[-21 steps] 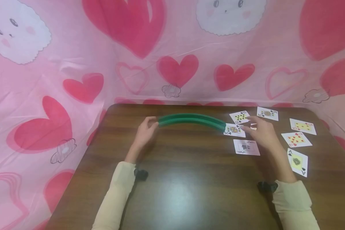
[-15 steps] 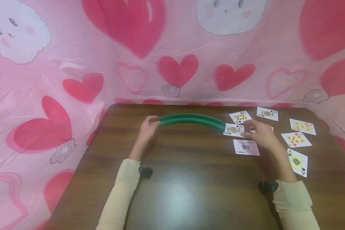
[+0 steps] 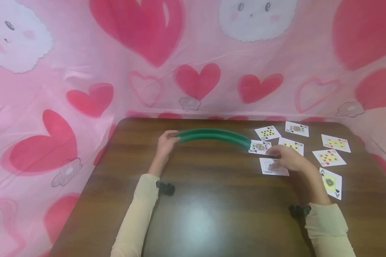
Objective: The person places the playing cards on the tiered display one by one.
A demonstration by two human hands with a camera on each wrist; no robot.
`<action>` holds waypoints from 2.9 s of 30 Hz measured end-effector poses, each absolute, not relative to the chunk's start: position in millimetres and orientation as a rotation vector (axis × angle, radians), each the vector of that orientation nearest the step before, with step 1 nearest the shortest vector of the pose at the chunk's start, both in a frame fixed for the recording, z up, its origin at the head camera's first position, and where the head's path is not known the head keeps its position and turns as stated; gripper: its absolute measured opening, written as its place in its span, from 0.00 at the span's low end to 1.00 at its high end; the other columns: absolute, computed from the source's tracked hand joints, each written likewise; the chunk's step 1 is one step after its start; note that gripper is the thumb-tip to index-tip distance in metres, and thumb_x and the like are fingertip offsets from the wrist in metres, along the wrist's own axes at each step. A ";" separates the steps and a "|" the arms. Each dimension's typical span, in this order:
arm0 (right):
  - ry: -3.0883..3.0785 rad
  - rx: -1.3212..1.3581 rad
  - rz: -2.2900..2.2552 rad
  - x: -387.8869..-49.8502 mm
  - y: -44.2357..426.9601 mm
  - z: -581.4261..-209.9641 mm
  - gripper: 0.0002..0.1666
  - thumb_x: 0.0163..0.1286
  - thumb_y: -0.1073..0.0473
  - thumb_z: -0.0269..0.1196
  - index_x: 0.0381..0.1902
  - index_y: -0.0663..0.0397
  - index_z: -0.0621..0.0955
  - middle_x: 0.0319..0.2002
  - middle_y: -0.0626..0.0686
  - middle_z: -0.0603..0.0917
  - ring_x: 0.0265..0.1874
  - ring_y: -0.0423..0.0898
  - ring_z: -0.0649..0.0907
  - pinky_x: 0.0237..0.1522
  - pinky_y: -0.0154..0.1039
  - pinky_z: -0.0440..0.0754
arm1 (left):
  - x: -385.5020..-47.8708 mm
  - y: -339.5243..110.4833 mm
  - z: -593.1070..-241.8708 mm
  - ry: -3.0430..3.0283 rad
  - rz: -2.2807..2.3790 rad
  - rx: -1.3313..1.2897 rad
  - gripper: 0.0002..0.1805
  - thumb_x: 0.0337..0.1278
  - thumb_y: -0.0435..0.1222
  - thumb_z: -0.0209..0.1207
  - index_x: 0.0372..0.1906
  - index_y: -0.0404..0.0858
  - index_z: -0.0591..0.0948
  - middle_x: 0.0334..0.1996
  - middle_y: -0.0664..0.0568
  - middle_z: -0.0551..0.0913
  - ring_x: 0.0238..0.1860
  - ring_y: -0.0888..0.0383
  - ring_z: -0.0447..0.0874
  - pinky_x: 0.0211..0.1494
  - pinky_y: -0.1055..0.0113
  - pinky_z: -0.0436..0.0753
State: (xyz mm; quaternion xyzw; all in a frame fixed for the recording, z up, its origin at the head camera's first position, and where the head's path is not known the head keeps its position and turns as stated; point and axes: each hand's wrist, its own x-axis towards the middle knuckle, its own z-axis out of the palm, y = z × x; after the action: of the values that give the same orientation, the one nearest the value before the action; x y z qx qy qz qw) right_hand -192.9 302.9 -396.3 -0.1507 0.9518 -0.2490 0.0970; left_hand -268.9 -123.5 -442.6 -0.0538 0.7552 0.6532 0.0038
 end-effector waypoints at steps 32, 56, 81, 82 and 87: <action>2.758 -0.432 -0.581 -193.4 301.7 -404.8 0.31 0.37 0.51 0.73 0.37 0.60 0.74 0.35 0.56 0.75 0.36 0.52 0.72 0.40 0.50 0.69 | -272.9 -130.1 -452.5 2.305 2.165 -0.214 0.14 0.44 0.30 0.60 0.41 0.36 0.77 0.42 0.47 0.79 0.43 0.55 0.75 0.48 0.62 0.72; 2.933 -0.429 -1.029 -199.3 290.5 -363.3 0.12 0.57 0.59 0.61 0.41 0.48 0.79 0.32 0.49 0.82 0.35 0.46 0.78 0.35 0.36 0.72 | -271.0 -132.0 -454.9 2.342 2.161 -0.199 0.12 0.45 0.31 0.60 0.39 0.37 0.79 0.41 0.47 0.79 0.41 0.54 0.75 0.47 0.61 0.71; 2.820 -0.188 -1.658 -225.1 218.2 -327.7 0.21 0.49 0.45 0.66 0.37 0.51 0.79 0.37 0.50 0.82 0.38 0.44 0.78 0.40 0.43 0.70 | -270.9 -135.2 -455.3 2.361 2.166 -0.160 0.10 0.47 0.31 0.59 0.39 0.36 0.79 0.41 0.47 0.78 0.40 0.55 0.76 0.45 0.62 0.73; 2.799 -0.173 -1.692 -225.9 216.0 -326.9 0.21 0.48 0.45 0.66 0.37 0.52 0.79 0.37 0.50 0.82 0.38 0.44 0.78 0.41 0.43 0.69 | -271.2 -135.4 -455.0 2.357 2.163 -0.170 0.10 0.47 0.31 0.59 0.39 0.36 0.79 0.41 0.47 0.78 0.40 0.55 0.76 0.45 0.63 0.73; 2.728 -0.153 -1.855 -229.6 206.8 -324.8 0.22 0.47 0.49 0.68 0.36 0.57 0.79 0.36 0.51 0.82 0.38 0.43 0.80 0.42 0.39 0.69 | -273.2 -135.9 -453.9 2.343 2.158 -0.170 0.11 0.48 0.30 0.59 0.39 0.35 0.79 0.41 0.46 0.78 0.40 0.55 0.76 0.44 0.63 0.74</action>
State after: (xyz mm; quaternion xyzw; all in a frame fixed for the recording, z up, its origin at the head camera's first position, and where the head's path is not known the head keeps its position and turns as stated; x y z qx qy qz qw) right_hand -229.6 206.8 -324.8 -0.0462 0.8234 -0.5598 -0.0805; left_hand -273.2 -135.9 -453.9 -0.0533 0.7342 0.6764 -0.0242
